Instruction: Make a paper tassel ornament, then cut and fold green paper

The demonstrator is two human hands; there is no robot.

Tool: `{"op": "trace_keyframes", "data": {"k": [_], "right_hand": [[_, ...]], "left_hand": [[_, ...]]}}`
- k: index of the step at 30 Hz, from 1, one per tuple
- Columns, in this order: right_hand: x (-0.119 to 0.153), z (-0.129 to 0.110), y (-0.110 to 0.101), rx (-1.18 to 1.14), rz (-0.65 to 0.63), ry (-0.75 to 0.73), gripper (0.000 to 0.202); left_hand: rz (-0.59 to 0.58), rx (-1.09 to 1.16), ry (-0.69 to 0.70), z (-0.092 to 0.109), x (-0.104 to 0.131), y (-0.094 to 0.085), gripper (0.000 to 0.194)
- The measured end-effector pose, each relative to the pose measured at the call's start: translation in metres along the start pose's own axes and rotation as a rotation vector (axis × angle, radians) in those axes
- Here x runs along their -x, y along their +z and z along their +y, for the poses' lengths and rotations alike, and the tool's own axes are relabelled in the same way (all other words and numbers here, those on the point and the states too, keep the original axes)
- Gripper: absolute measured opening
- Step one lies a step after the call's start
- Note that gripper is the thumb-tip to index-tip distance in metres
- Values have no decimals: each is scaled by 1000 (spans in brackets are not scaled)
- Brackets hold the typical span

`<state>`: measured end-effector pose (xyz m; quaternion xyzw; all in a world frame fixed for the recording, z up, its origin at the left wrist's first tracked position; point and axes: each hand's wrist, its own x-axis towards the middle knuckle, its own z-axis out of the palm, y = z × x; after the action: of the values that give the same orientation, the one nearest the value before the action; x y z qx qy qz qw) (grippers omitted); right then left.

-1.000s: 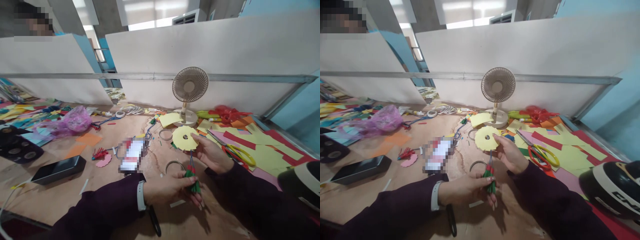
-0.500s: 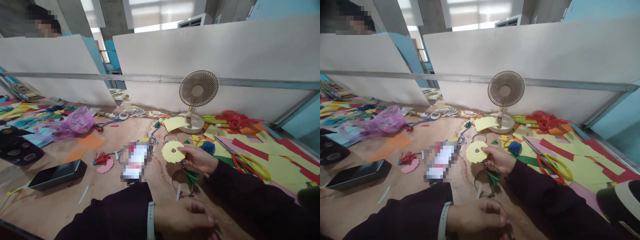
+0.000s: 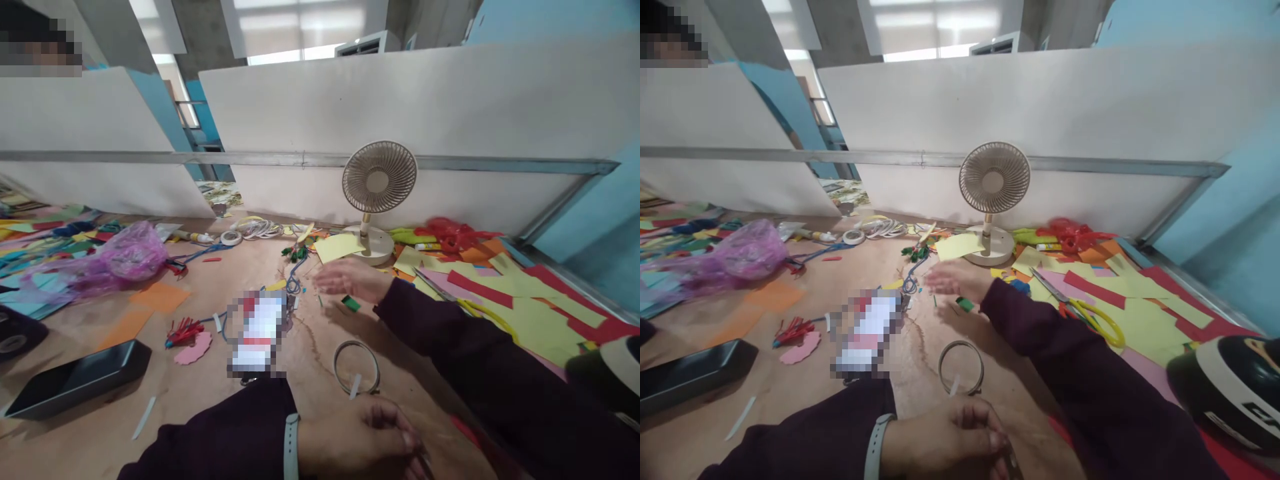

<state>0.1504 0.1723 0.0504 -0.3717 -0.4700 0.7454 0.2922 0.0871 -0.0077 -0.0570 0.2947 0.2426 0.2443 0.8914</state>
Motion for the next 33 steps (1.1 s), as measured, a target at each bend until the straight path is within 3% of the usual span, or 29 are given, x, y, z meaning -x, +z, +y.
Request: {"op": "trace_keyframes", "data": {"k": [3, 8, 12, 17, 20, 22, 26, 29, 33], "right_hand": [[44, 34, -12, 115, -198, 120, 29], [117, 48, -33, 228, -154, 162, 38], [150, 50, -57, 206, -29, 110, 37], [155, 61, -84, 200, 238, -38, 33], [150, 66, -92, 336, 283, -76, 31], [148, 67, -95, 576, 309, -105, 31], [149, 61, -104, 1303, 535, -213, 31], [156, 50, -115, 1651, 654, -59, 35], [170, 35, -129, 1744, 713, 184, 36]], "left_hand": [[-10, -24, 0, 2, 0, 3, 50], [-25, -60, 2, 4, 4, 6, 44], [-28, -66, 13, 3, 7, 8, 38], [-24, -186, 29, 19, 13, 15, 39], [17, -297, 56, 44, 18, 20, 38], [86, -345, 132, 61, 21, 21, 39], [179, -505, 198, 78, 29, 17, 37], [179, -603, 209, 71, 33, 7, 36], [125, -640, 181, 55, 31, -5, 32]]}}
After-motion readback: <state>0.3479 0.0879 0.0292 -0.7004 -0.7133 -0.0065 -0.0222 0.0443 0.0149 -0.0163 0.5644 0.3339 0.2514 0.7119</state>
